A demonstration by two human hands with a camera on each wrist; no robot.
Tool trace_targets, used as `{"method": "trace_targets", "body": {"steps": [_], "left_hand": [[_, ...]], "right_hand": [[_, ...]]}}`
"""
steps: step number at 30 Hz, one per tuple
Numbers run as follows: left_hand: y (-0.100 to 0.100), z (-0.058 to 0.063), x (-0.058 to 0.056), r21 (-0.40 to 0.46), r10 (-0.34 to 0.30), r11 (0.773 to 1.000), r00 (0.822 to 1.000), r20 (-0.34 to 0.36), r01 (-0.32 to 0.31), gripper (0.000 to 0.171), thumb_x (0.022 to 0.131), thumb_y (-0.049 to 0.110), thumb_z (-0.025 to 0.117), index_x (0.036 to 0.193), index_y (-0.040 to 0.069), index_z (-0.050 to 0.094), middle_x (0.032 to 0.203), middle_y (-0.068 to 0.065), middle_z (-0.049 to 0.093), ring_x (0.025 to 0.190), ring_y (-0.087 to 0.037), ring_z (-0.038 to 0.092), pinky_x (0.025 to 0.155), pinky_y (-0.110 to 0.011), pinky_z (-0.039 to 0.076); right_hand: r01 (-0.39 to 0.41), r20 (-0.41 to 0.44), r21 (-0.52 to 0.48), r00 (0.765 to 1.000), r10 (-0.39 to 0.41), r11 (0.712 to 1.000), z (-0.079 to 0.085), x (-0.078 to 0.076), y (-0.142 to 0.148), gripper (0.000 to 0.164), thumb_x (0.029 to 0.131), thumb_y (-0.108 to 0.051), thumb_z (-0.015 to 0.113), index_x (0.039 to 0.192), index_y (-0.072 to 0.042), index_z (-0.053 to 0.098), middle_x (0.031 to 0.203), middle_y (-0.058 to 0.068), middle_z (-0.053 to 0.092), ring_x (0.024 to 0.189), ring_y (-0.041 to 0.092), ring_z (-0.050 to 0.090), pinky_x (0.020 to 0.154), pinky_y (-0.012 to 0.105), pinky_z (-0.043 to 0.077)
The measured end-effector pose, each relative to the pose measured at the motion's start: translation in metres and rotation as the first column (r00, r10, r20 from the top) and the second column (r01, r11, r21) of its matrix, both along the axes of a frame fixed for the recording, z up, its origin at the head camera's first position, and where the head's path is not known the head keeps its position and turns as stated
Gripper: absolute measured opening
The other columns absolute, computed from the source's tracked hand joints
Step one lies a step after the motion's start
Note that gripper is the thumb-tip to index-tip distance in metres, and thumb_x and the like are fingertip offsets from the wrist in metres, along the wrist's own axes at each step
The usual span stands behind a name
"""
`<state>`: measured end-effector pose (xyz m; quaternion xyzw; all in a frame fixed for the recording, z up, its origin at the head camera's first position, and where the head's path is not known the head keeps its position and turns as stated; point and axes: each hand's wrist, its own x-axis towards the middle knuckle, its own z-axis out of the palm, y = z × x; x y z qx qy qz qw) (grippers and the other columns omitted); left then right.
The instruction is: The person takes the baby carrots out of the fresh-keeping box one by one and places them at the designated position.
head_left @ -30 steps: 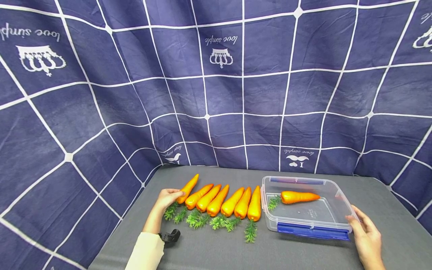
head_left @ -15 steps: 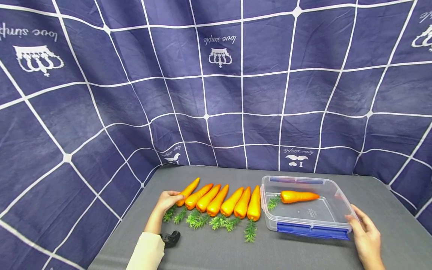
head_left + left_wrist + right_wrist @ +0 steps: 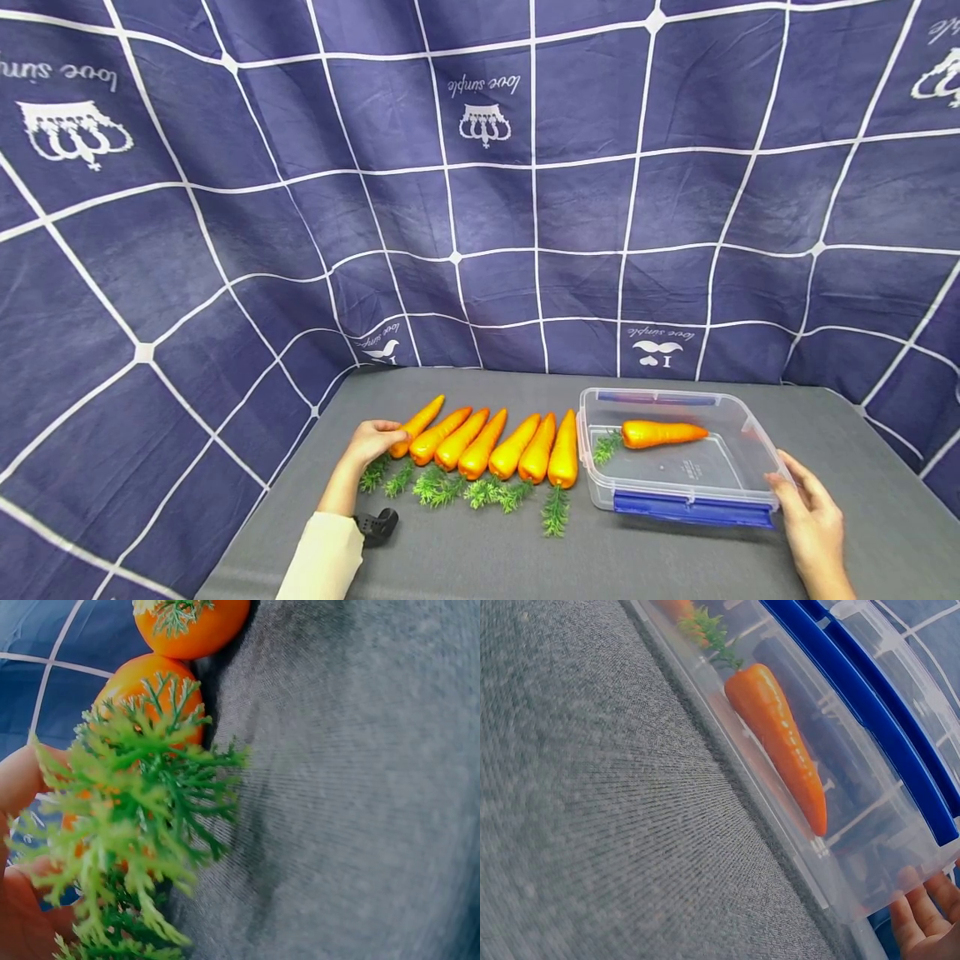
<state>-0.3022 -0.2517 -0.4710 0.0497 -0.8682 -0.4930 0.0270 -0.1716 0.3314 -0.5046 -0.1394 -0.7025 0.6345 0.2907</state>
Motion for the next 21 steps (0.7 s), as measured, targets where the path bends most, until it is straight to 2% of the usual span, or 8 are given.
{"method": "trace_targets", "body": {"steps": [7, 13, 21], "left_hand": [[0.009, 0.009, -0.005, 0.035, -0.002, 0.999, 0.998, -0.057, 0.004, 0.045, 0.081, 0.011, 0.074, 0.114, -0.016, 0.062, 0.11, -0.026, 0.067, 0.097, -0.031, 0.065, 0.078, -0.027, 0.049], [0.026, 0.021, -0.008, 0.037, -0.033, 0.999, 0.993, -0.112, 0.037, 0.044, 0.082, 0.011, 0.074, 0.116, -0.015, 0.062, 0.113, -0.027, 0.065, 0.104, -0.036, 0.063, 0.088, -0.035, 0.049], [0.061, 0.032, -0.016, 0.143, -0.078, 0.985, 0.989, -0.126, 0.096, 0.041, 0.08, 0.009, 0.076, 0.114, -0.012, 0.065, 0.1, -0.019, 0.07, 0.093, -0.025, 0.065, 0.081, -0.029, 0.051]], "right_hand": [[-0.004, -0.018, -0.016, 1.0, 0.004, 1.0, 0.001, 0.0, -0.001, 0.04, 0.094, -0.006, 0.061, 0.129, -0.026, 0.064, 0.09, -0.031, 0.064, 0.083, -0.013, 0.055, 0.063, 0.008, 0.039], [0.004, -0.02, -0.016, 1.0, -0.004, 1.0, 0.001, -0.001, -0.002, 0.039, 0.094, -0.007, 0.06, 0.127, -0.027, 0.065, 0.088, -0.031, 0.064, 0.08, -0.011, 0.055, 0.061, 0.009, 0.039], [-0.004, -0.046, -0.033, 0.999, 0.003, 0.999, 0.0, 0.0, -0.002, 0.037, 0.094, -0.007, 0.061, 0.125, -0.027, 0.066, 0.085, -0.029, 0.065, 0.077, -0.009, 0.054, 0.06, 0.01, 0.039]]}}
